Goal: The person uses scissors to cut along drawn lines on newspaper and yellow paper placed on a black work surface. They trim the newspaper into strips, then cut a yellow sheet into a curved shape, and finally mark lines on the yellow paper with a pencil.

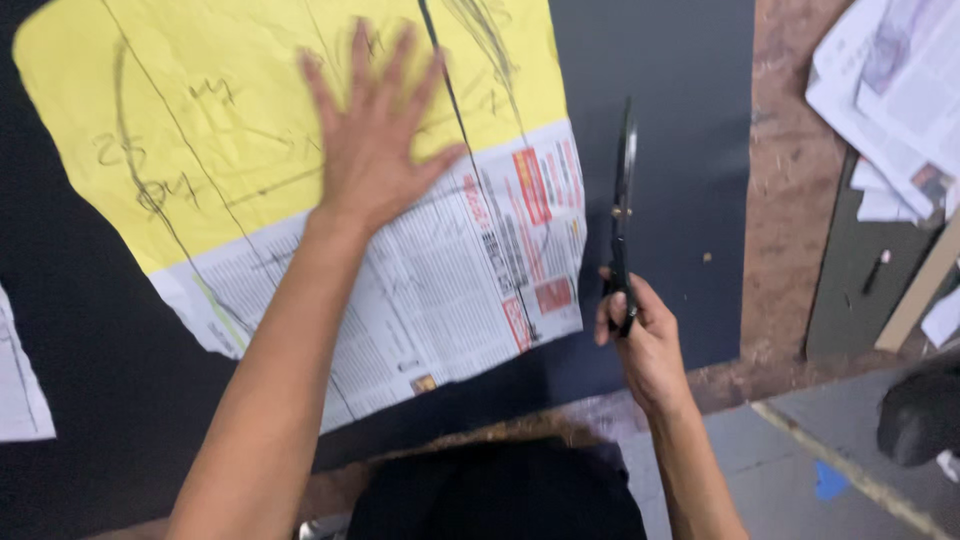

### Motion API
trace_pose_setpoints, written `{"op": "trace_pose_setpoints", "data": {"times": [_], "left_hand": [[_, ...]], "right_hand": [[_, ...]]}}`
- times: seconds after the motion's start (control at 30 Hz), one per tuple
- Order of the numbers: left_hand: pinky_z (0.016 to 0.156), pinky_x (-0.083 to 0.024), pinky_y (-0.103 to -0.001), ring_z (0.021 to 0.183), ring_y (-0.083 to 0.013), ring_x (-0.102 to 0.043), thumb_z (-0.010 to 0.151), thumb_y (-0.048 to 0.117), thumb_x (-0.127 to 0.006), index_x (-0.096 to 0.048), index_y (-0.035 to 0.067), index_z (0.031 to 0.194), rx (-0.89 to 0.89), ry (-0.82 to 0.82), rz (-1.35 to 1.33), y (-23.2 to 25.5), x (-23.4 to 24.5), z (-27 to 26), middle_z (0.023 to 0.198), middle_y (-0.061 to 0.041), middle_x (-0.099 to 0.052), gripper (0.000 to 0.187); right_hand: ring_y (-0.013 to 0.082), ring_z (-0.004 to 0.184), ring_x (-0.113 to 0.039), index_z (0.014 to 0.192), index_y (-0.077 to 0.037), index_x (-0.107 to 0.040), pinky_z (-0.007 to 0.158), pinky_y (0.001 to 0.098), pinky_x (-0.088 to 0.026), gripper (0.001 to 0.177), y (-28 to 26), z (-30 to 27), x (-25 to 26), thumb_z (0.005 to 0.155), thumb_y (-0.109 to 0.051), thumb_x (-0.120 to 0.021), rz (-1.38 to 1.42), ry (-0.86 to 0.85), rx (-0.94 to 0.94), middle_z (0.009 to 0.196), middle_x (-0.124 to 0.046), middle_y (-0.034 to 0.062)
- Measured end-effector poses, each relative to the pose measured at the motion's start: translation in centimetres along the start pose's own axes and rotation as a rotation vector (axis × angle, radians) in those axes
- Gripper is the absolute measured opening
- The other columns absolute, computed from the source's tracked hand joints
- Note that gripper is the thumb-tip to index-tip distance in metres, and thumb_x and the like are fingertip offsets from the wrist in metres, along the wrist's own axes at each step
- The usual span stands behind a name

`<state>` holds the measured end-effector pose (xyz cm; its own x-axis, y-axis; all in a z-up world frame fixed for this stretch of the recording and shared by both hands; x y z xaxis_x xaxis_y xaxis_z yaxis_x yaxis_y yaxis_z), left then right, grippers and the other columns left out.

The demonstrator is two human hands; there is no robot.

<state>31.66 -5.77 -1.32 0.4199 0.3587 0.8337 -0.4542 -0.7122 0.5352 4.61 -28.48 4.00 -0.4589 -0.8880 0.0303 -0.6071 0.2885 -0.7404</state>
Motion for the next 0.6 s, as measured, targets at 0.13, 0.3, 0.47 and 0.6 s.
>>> {"op": "trace_pose_setpoints", "data": {"times": [0.13,0.3,0.47,0.6], "left_hand": [[0.118,0.01,-0.076,0.159,-0.0337,-0.005,0.086,0.068,-0.066,-0.038,0.027,0.161,-0.184,-0.123,0.033,7.0,-3.7,-1.2,0.171,-0.006,-0.023,0.09],[0.114,0.008,-0.078,0.157,-0.0398,-0.007,0.089,0.07,-0.063,-0.04,0.02,0.161,-0.123,0.018,0.052,10.6,-6.4,0.6,0.17,-0.011,-0.024,0.09],[0.116,0.005,-0.079,0.157,-0.0425,-0.007,0.097,0.07,-0.06,-0.038,0.017,0.163,-0.085,0.119,0.065,13.9,-8.7,0.5,0.171,-0.012,-0.022,0.088],[0.115,0.005,-0.079,0.157,-0.0413,-0.009,0.095,0.067,-0.06,-0.037,0.019,0.161,-0.04,0.111,0.034,15.7,-9.4,-1.8,0.169,-0.014,-0.021,0.085]], "right_hand": [[0.0118,0.068,-0.052,0.136,0.003,-0.056,0.068,0.025,-0.04,0.046,1.9,-5.4,4.0,0.104,-0.03,-0.058,-0.009,0.057,-0.002,0.077,-0.056,0.0031],[0.0117,0.066,-0.053,0.134,0.002,-0.057,0.065,0.0261,-0.041,0.047,5.5,-9.4,7.0,0.1,-0.03,-0.061,0.044,0.052,-0.043,0.074,-0.056,0.0033],[0.0124,0.061,-0.053,0.13,0.004,-0.062,0.067,0.0259,-0.043,0.05,9.0,-13.7,6.8,0.094,-0.031,-0.064,-0.023,-0.019,-0.113,0.074,-0.056,0.0034],[0.0127,0.06,-0.054,0.133,0.0,-0.06,0.063,0.0262,-0.043,0.048,11.3,-15.0,5.9,0.096,-0.031,-0.062,0.093,-0.059,-0.196,0.071,-0.058,0.0045]]}}
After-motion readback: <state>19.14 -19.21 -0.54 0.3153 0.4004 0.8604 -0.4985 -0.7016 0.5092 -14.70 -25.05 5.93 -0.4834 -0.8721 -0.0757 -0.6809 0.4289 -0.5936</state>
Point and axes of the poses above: each hand's wrist, its own z-axis towards the middle knuckle, its own x-axis out of the back of the hand, y = z × x, the point moved 6 cm from there along z, towards the middle knuckle
